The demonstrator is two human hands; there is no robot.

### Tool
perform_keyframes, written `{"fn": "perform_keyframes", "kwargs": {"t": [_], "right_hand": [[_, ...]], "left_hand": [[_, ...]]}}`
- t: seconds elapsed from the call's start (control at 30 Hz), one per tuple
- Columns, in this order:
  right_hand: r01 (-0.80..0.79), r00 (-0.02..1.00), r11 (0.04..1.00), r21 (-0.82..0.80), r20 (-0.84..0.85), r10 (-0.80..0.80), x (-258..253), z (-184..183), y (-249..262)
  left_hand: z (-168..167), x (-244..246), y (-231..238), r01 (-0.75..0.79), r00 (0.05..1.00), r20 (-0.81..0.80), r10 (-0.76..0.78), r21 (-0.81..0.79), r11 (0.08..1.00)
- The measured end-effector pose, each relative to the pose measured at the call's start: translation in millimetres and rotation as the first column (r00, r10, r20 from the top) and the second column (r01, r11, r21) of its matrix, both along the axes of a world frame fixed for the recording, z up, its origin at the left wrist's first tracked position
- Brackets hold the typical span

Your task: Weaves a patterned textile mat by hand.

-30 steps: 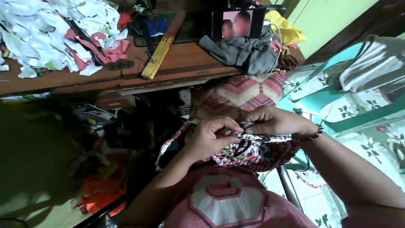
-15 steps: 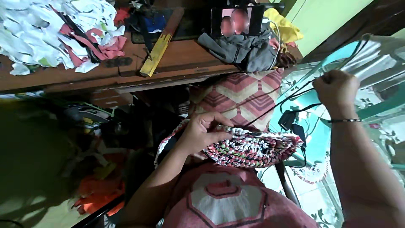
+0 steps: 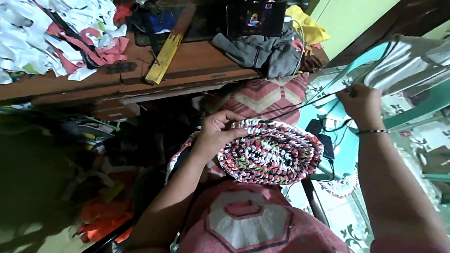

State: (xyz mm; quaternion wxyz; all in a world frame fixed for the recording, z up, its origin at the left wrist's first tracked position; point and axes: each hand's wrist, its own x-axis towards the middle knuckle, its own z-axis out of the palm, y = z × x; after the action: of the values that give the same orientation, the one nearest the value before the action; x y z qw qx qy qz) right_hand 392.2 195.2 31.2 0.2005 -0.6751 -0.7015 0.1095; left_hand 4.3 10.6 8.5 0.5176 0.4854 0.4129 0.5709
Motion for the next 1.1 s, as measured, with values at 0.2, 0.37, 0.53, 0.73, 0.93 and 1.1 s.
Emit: {"fn": "perform_keyframes", "kwargs": {"t": [0.2,0.37,0.53,0.73,0.93,1.1], "right_hand": [[-0.439,0.802,0.899,-0.015,-0.459,0.383,-75,14,-25],[-0.666,0.586,0.745,-0.038,-0.645,0.491,-108,23,-42],[-0.732,0.487,0.678,-0.058,-0.74,0.463,-119,18,-49],[-0.83,0.447,0.558,-0.016,-0.619,0.646,-133,23,-60],[-0.852,0.435,0.52,-0.059,-0.634,0.64,-140,12,-59],[-0.851,0.424,0.522,-0.063,-0.668,0.611,-137,8,-55]], "left_hand": [[-2,-1,5,-0.005,0.999,-0.043,0.004,-0.029,1.0],[-4,-13,2,0.013,0.99,-0.139,-0.011,0.017,1.0],[-3,-11,-2,-0.022,0.981,-0.191,0.04,0.094,0.995],[-3,-4,-2,-0.069,0.978,-0.185,0.096,0.144,0.987],[1,2,-4,-0.12,0.978,-0.154,0.139,0.126,0.985],[-1,5,-4,-0.126,0.971,-0.186,0.153,0.146,0.981]]}}
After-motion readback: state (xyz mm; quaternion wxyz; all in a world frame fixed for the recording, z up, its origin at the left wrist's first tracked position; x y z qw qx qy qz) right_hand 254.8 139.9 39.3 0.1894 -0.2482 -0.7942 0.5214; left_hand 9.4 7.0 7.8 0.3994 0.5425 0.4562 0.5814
